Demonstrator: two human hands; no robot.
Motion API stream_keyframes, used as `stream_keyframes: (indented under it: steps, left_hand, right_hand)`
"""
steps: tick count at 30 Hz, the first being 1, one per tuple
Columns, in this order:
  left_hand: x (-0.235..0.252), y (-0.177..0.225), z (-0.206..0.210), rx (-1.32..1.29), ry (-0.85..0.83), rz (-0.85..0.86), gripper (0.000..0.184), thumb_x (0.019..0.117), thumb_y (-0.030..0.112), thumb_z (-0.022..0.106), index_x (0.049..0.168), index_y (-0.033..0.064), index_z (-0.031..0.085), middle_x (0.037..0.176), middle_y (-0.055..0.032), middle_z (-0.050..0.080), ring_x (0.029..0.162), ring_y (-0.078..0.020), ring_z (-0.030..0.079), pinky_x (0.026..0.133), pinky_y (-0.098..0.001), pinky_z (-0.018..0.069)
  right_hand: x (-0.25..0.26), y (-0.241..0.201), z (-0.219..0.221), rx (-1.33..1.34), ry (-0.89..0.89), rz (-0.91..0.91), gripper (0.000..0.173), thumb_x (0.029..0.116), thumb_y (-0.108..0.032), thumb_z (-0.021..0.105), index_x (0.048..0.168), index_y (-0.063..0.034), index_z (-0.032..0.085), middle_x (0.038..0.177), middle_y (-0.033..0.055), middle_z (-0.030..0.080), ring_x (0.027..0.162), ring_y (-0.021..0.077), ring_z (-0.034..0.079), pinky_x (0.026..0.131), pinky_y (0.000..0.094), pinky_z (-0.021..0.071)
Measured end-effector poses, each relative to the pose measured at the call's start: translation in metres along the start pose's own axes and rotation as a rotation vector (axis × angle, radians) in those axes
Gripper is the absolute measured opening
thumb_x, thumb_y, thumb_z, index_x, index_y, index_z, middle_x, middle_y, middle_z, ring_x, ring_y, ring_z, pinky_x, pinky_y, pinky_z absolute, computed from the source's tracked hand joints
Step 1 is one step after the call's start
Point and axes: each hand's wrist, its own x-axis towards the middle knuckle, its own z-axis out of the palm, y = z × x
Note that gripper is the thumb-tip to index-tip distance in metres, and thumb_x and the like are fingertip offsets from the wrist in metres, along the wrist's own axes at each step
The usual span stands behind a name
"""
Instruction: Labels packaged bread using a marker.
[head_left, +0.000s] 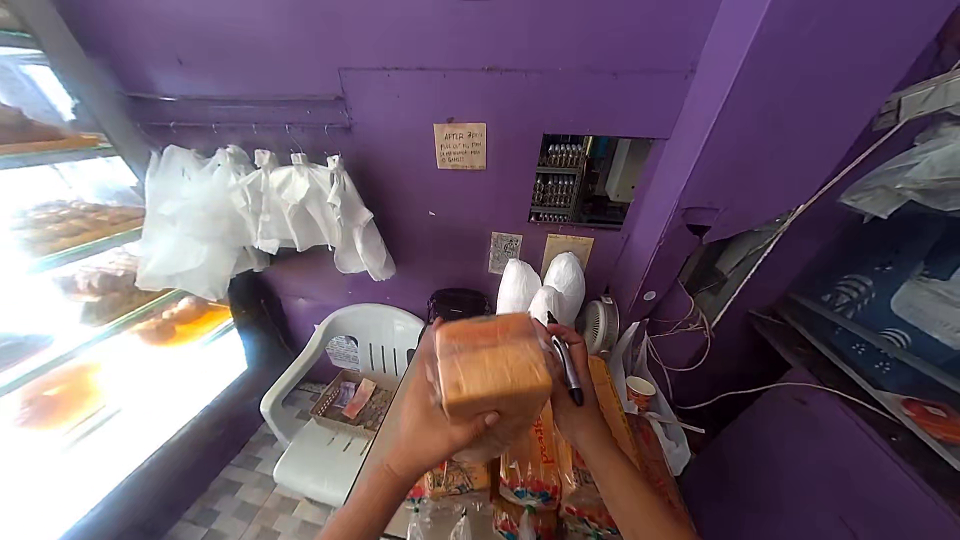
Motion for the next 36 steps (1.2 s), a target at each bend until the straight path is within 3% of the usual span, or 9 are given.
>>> stream_keyframes:
  steps: [3,6,8,11,15,21,26,29,36]
  left_hand:
    - [-0.018,-0.041,0.007,0.172,0.150,0.076,0.120,0.0614,0.048,0.092,0.144,-0.0161,0.035,0.126,-0.0218,0.065,0.115,-0.0134,0.066,0.101,-0.0306,0.0549]
    - [-0.034,-0.074,0.009,0.234,0.200,0.079,0.115,0.0638,0.048,0.091,0.140,-0.0184,0.037,0.114,-0.0222,0.068,0.103,-0.0133,0.070,0.093,-0.0304,0.0575]
    - [-0.036,-0.078,0.007,0.294,0.212,0.127,0.114,0.0650,0.053,0.088,0.139,-0.0175,0.039,0.112,-0.0206,0.070,0.102,-0.0122,0.071,0.092,-0.0300,0.0581]
    - [-0.036,-0.068,-0.003,0.367,0.158,0.207,0.117,0.0678,0.060,0.084,0.147,-0.0109,0.036,0.115,-0.0234,0.070,0.098,-0.0194,0.072,0.086,-0.0384,0.0603]
    - [-0.029,-0.042,-0.020,0.414,0.062,0.319,0.107,0.0721,0.060,0.081,0.151,0.0003,0.040,0.118,-0.0212,0.068,0.064,-0.0128,0.063,0.057,-0.0323,0.0553]
    - [-0.031,-0.027,-0.034,0.428,-0.065,0.284,0.064,0.0834,0.047,0.077,0.138,0.0196,0.060,0.134,-0.0230,0.060,0.076,-0.0168,0.068,0.062,-0.0328,0.0574]
    - [-0.037,-0.028,-0.039,0.419,-0.070,0.277,0.058,0.0869,0.046,0.076,0.137,0.0215,0.060,0.136,-0.0236,0.059,0.091,-0.0218,0.073,0.069,-0.0363,0.0609]
    - [-0.040,-0.027,-0.039,0.402,-0.085,0.261,0.056,0.0867,0.044,0.077,0.135,0.0201,0.060,0.136,-0.0241,0.059,0.090,-0.0225,0.073,0.067,-0.0372,0.0613]
    - [-0.044,-0.031,-0.035,0.374,-0.075,0.268,0.056,0.0869,0.044,0.077,0.133,0.0171,0.060,0.136,-0.0229,0.059,0.085,-0.0188,0.073,0.064,-0.0331,0.0603]
  right_hand:
    - [0.009,-0.008,0.010,-0.025,0.236,-0.008,0.034,0.1035,-0.026,0.050,0.134,-0.0095,0.050,0.124,0.0071,0.069,0.106,0.0207,0.070,0.091,0.0378,0.0586]
    - [0.013,-0.026,0.020,0.142,0.200,-0.099,0.038,0.1061,-0.046,0.048,0.132,-0.0203,0.060,0.102,0.0006,0.073,0.093,0.0140,0.071,0.089,0.0326,0.0587]
    - [0.014,-0.032,0.031,0.147,0.052,-0.144,0.048,0.1020,-0.057,0.048,0.135,-0.0248,0.062,0.102,0.0003,0.074,0.095,0.0141,0.072,0.091,0.0336,0.0587]
    - [0.013,-0.025,0.047,0.064,-0.119,-0.147,0.049,0.1031,-0.055,0.049,0.138,-0.0220,0.060,0.109,0.0022,0.074,0.102,0.0162,0.071,0.096,0.0370,0.0570]
    - [0.011,-0.016,0.056,0.061,-0.130,-0.104,0.047,0.1040,-0.050,0.051,0.137,-0.0192,0.061,0.110,0.0036,0.073,0.102,0.0172,0.072,0.096,0.0365,0.0585]
    - [0.010,-0.025,0.063,0.061,-0.135,-0.154,0.040,0.1045,-0.048,0.051,0.127,-0.0208,0.069,0.104,0.0002,0.074,0.095,0.0106,0.071,0.091,0.0284,0.0574]
    - [0.020,-0.047,0.062,0.119,-0.155,0.012,0.024,0.1016,-0.032,0.061,0.120,-0.0178,0.068,0.098,0.0030,0.074,0.091,0.0115,0.071,0.089,0.0286,0.0571]
    - [0.018,-0.045,0.064,0.095,-0.167,0.095,0.014,0.1006,-0.021,0.059,0.111,-0.0155,0.067,0.084,0.0018,0.072,0.078,0.0087,0.069,0.078,0.0241,0.0579]
    - [0.009,-0.028,0.065,-0.032,-0.070,-0.068,0.015,0.0994,-0.022,0.060,0.087,-0.0181,0.066,0.072,-0.0067,0.062,0.062,0.0012,0.060,0.062,0.0178,0.0546]
